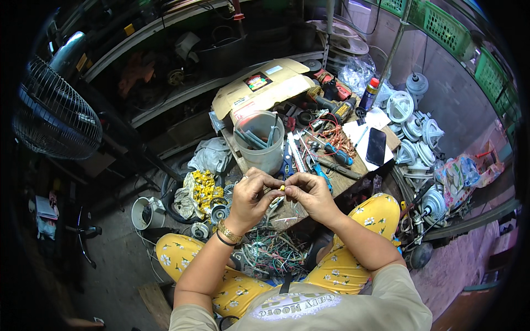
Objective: The person handles a small electrical component by hand, stripping and twisting thin wires to connect them.
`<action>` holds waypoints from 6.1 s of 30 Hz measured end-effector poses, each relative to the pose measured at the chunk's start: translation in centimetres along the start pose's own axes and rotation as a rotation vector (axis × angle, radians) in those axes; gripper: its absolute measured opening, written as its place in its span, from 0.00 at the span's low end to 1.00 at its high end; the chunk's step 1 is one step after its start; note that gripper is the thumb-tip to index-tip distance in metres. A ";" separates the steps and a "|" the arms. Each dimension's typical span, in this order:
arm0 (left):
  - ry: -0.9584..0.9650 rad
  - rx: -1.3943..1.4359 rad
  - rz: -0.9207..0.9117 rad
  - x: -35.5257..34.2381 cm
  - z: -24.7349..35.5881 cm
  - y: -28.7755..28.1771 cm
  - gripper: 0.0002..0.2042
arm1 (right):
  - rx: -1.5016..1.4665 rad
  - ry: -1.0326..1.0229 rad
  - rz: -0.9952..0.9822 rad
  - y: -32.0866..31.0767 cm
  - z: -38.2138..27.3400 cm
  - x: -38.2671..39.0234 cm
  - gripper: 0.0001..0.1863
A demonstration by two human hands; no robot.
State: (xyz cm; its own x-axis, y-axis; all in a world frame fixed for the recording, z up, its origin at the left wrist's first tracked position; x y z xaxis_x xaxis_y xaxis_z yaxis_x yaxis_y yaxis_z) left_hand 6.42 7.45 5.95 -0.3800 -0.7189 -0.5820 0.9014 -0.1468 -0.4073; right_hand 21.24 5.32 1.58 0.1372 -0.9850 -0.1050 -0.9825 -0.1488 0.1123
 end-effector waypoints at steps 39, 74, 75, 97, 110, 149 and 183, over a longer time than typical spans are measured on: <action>0.123 -0.076 -0.133 -0.6 0.9 0.6 0.09 | -0.077 -0.134 -0.208 0.6 -2.4 0.1 0.06; 0.231 -0.420 -0.134 -0.1 0.8 0.4 0.11 | 0.705 -0.369 0.073 0.6 -2.4 0.1 0.06; 0.231 -0.437 -0.155 0.1 0.8 0.8 0.11 | 0.772 -0.439 0.109 0.7 -2.8 0.3 0.04; 0.189 -0.465 -0.117 0.2 -0.4 1.3 0.10 | 0.959 -0.538 0.188 0.3 -4.1 0.7 0.08; 0.164 -0.213 -0.153 0.1 -0.2 1.6 0.12 | 0.614 -0.282 -0.119 0.0 -2.6 0.2 0.14; 0.226 -0.366 -0.115 -0.3 0.5 0.9 0.08 | 0.578 -0.209 -0.042 -0.1 -2.3 -0.2 0.07; -0.177 0.047 0.260 3.7 2.9 0.1 0.08 | 0.602 -0.433 0.063 0.6 -6.0 2.7 0.04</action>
State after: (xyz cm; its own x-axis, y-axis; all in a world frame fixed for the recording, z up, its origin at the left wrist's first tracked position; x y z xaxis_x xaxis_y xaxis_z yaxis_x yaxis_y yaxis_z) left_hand 5.74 2.76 5.79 -0.0968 -0.8431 -0.5290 0.9738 0.0298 -0.2256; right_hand 21.74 2.07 7.32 0.1384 -0.8489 -0.5101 -0.9031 0.1033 -0.4168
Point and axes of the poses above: each hand's wrist, its own x-axis away from the middle knuckle, its own y-axis out of the palm, z = x × y, the point moved 7 cm from there along -x, towards the middle knuckle, and after that the axes turned 1 degree about z, right-handed, at the moved point
